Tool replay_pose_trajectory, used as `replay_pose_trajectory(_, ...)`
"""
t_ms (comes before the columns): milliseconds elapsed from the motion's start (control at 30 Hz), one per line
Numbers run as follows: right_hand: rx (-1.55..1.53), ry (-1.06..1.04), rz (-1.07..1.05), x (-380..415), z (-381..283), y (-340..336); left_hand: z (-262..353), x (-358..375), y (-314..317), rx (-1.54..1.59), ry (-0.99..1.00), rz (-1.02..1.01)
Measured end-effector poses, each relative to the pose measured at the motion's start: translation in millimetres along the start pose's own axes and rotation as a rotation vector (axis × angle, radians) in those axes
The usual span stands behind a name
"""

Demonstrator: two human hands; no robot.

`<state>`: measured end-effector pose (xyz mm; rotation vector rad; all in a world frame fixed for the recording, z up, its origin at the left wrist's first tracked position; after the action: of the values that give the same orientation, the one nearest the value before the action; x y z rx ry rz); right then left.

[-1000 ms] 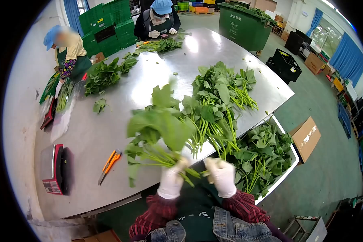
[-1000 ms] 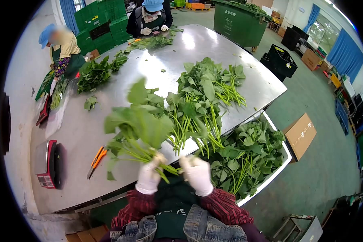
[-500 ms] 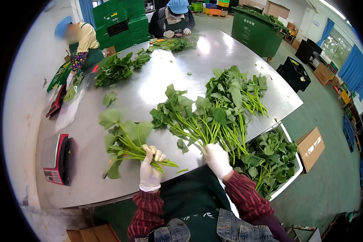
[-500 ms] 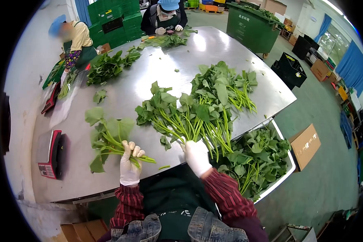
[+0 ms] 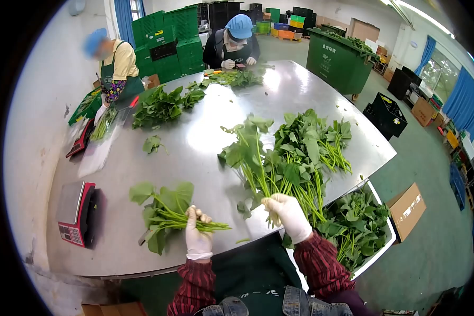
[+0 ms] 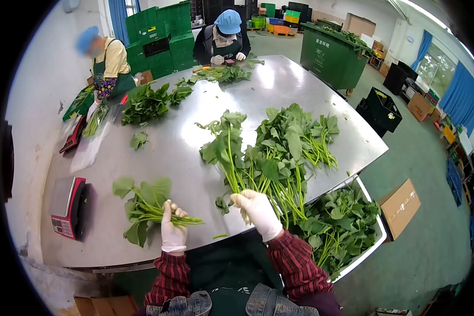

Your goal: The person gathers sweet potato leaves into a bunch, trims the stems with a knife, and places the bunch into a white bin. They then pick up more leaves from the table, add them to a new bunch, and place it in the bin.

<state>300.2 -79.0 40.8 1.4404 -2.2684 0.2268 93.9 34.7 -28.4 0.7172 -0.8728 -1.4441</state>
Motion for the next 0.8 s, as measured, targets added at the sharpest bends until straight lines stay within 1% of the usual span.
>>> replay_pose_trajectory(33,-0.035,-0.005,-0.047,4.3,4.5,2.8,-6.2,3.8,0.0,-0.027,-0.048,0.015)
replay_pose_trajectory(67,-0.015,-0.012,-0.055,10.5,7.1,4.7,-11.6,6.7,1.1,-0.025,-0.080,-0.024)
replay_pose_trajectory(100,-0.013,-0.010,-0.062,14.6,10.3,5.7,-16.1,9.7,1.6,-0.024,-0.105,-0.012)
replay_pose_trajectory(167,-0.148,-0.019,-0.196,20.5,14.3,9.3,-22.4,17.0,6.7,-0.028,-0.145,-0.003)
replay_pose_trajectory(200,-0.098,-0.100,-0.116,14.8,17.9,4.6,-22.9,19.0,6.7,-0.028,-0.142,0.000)
replay_pose_trajectory(233,-0.098,-0.100,-0.116,8.4,22.7,1.3,-24.4,20.5,6.8,-0.034,-0.148,0.006)
replay_pose_trajectory(300,0.222,-0.130,0.057,-3.4,26.0,-9.6,-26.3,20.1,9.5,-0.038,-0.161,-0.002)
replay_pose_trajectory(333,0.221,-0.208,0.029,-4.2,26.8,-6.5,-26.7,19.9,8.8,-0.038,-0.151,-0.002)
replay_pose_trajectory(433,0.049,-0.107,-0.076,4.6,32.8,-1.7,-26.2,22.9,4.2,-0.027,-0.148,-0.001)
replay_pose_trajectory(467,0.050,-0.109,-0.075,5.0,33.8,-1.2,-25.4,23.4,4.9,-0.041,-0.141,-0.002)
replay_pose_trajectory(700,0.094,-0.125,0.048,7.2,63.4,-24.1,-22.5,24.6,5.4,-0.069,-0.127,-0.007)
replay_pose_trajectory(767,0.099,-0.116,0.131,11.9,71.8,-38.1,-23.4,25.5,5.6,-0.080,-0.140,-0.003)
replay_pose_trajectory(800,0.039,-0.128,0.188,17.8,71.9,-45.4,-23.4,25.5,5.2,-0.083,-0.139,-0.005)
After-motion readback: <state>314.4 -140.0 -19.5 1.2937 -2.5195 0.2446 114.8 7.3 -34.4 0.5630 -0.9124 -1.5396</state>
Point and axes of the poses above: each hand's wrist, its own x-axis away from the middle knuckle, its own y-axis out of the palm, z = x × y, the point moved 5 cm from there along -x, towards the middle knuckle, and after that the axes turned 14 degrees about y, right-handed, at the moved point
